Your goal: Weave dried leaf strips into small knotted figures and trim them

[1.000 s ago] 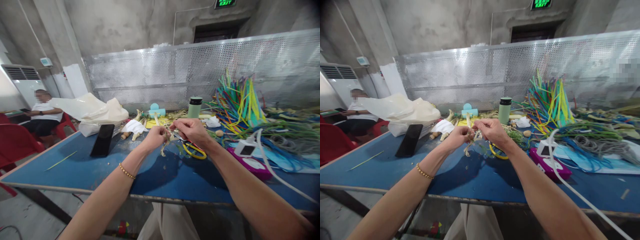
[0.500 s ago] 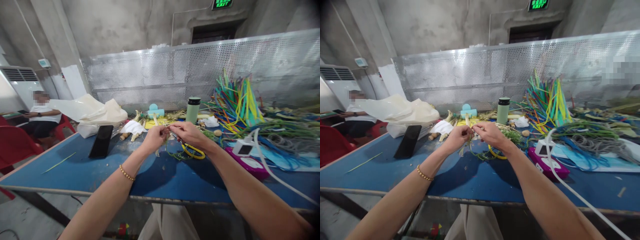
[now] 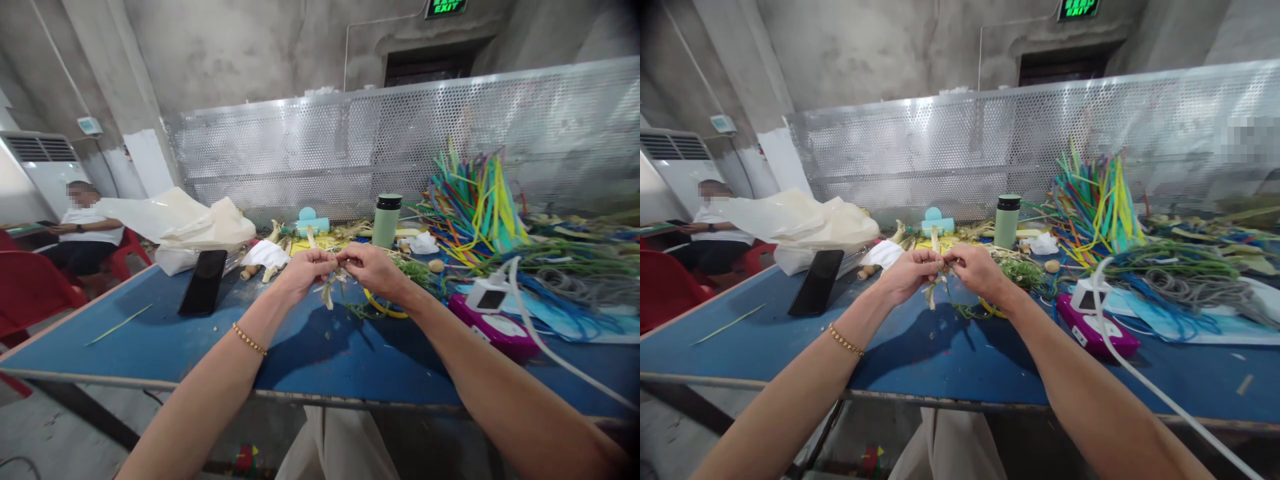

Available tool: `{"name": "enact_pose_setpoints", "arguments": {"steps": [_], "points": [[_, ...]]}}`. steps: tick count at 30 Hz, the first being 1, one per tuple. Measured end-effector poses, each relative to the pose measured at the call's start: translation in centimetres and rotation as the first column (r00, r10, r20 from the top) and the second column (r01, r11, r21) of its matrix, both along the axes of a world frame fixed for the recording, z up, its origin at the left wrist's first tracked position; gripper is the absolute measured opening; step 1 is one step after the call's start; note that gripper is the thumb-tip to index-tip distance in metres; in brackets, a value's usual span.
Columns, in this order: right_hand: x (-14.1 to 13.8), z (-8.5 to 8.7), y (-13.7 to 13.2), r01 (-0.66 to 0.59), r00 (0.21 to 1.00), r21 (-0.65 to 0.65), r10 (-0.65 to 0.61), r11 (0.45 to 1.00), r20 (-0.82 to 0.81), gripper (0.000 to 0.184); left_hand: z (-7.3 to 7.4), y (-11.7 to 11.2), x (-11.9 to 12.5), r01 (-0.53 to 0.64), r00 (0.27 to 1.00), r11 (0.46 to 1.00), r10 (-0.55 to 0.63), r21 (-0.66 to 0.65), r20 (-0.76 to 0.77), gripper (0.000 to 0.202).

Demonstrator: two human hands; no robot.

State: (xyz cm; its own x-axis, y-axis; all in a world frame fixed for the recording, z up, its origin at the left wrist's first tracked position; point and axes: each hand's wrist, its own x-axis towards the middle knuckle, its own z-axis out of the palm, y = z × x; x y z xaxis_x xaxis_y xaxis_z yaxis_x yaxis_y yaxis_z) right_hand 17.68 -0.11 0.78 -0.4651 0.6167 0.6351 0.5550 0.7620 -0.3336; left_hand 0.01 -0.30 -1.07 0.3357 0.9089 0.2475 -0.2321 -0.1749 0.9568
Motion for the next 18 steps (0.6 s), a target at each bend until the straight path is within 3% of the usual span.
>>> {"name": "enact_pose_setpoints", "arguments": {"steps": [10, 18], "points": [[0.28, -0.20, 0.06, 0.068, 0.997, -0.089, -0.066, 0.994, 0.032, 0.014, 0.11, -0.16, 0.05, -0.006, 0.999, 1.000, 0.006, -0.015, -0.033, 0.016], [0.28, 0.04, -0.01, 0.040, 0.999, -0.060, -0.041, 0.997, -0.005, 0.013, -0.14, 0.08, -0.01, -0.031, 0.997, 0.999, 0.030, -0.017, -0.067, 0.015]]}}
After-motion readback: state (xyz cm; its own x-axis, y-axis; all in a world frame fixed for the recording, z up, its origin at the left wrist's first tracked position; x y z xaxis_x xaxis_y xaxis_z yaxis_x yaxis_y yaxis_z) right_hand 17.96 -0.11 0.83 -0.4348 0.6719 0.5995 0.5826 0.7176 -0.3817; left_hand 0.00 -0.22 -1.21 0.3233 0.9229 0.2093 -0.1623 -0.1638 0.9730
